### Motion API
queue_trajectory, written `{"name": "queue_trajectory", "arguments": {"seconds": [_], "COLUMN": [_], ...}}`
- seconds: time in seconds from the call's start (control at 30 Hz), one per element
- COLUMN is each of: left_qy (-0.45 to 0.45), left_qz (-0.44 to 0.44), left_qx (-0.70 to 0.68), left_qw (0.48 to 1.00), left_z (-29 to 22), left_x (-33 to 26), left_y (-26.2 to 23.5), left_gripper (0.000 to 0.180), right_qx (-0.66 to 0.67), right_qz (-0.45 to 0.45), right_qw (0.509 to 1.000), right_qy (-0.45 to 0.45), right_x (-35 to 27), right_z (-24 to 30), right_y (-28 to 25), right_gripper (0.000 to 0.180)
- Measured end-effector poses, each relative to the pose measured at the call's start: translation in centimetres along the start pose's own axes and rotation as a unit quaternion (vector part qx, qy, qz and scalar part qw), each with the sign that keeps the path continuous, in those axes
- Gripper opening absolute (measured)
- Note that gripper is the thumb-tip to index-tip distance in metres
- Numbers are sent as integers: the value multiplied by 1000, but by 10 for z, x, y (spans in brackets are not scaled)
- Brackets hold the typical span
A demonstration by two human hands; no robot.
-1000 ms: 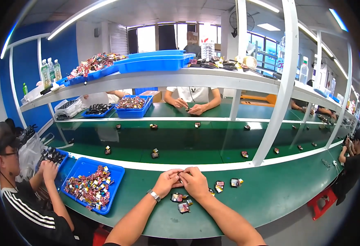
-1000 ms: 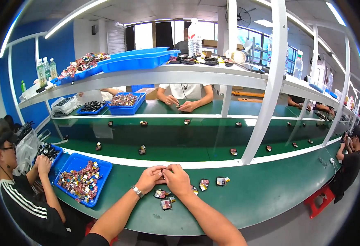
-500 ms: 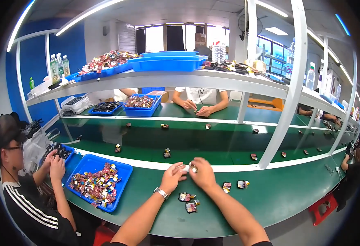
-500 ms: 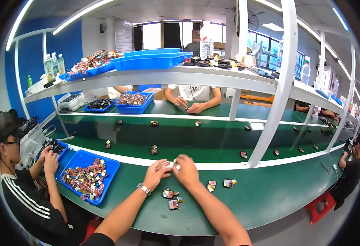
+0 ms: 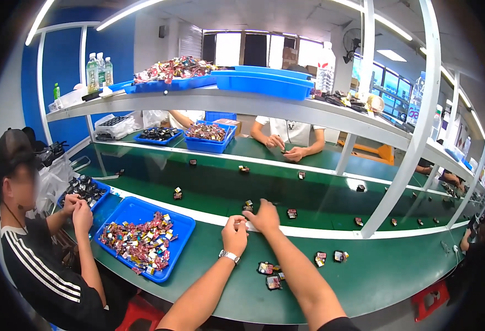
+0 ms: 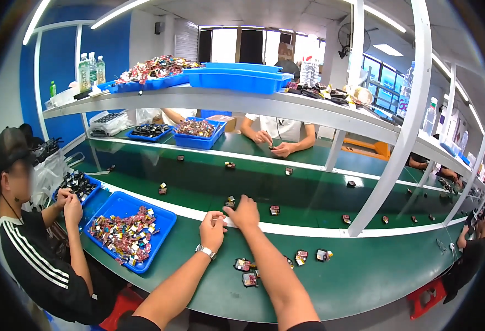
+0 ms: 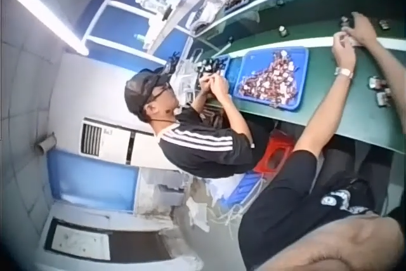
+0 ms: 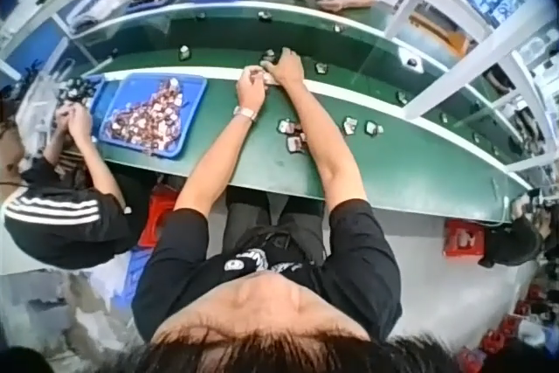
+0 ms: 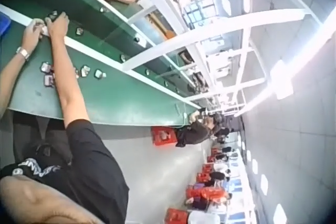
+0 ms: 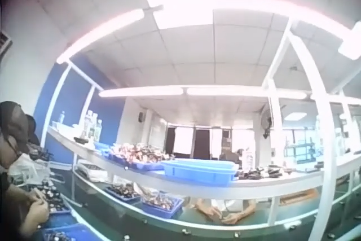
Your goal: Inspecting and organizing small printed character badges on a production line workstation.
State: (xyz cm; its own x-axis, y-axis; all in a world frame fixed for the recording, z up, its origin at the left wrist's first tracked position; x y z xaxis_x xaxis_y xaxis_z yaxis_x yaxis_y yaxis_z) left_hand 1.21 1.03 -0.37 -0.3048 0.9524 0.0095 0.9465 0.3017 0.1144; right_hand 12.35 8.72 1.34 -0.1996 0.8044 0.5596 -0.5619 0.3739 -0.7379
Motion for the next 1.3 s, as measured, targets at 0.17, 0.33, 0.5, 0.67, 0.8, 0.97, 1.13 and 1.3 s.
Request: {"name": "queue_trajectory", "arguments": {"seconds": [0.17,0.33,0.5,0.67,0.8,0.97,1.13,1.3], "left_qy": [-22,-55,-226,-242,-239,-225,-226,-215], "left_qz": [-18,-5,332,468,462,427,391,401], "left_qx": [-29,-27,-35,22,-19,-67,-37,-23], "left_qw": [999,998,915,850,854,873,892,890], "left_z": [15,12,-5,-10,-13,-12,-11,-12], "left_x": [12,12,-1,-17,-21,-25,-28,-32], "left_y": [-7,-21,-14,1,-2,4,7,13], "left_gripper": [10,17,41,34,37,41,30,30], "right_qx": [-26,233,282,216,210,144,143,147], "right_qz": [-2,40,120,134,85,6,14,29], "right_qw": [1000,971,943,947,948,970,964,959], "right_qy": [7,-17,-129,-196,-222,-194,-224,-239], "right_x": [10,-19,-82,-103,-103,-117,-111,-111], "right_z": [-2,-14,-7,-8,-11,-9,-12,-18], "right_y": [40,-20,-118,-138,-128,-117,-115,-113], "right_gripper": [56,62,67,70,60,34,26,15]}}
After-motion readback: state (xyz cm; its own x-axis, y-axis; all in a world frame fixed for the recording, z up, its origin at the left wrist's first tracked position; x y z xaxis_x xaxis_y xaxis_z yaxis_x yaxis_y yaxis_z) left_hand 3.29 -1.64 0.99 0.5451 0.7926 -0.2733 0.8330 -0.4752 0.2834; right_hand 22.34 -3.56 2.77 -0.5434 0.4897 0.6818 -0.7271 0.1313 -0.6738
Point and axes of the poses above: each hand's wrist, its own x-axis towards the middle knuckle, its own y-axis out of the palm, z = x × y, the point moved 1 cm from there along x, towards the middle knuckle, and after that the axes turned 15 degrees about -y, right-handed, at the moved point
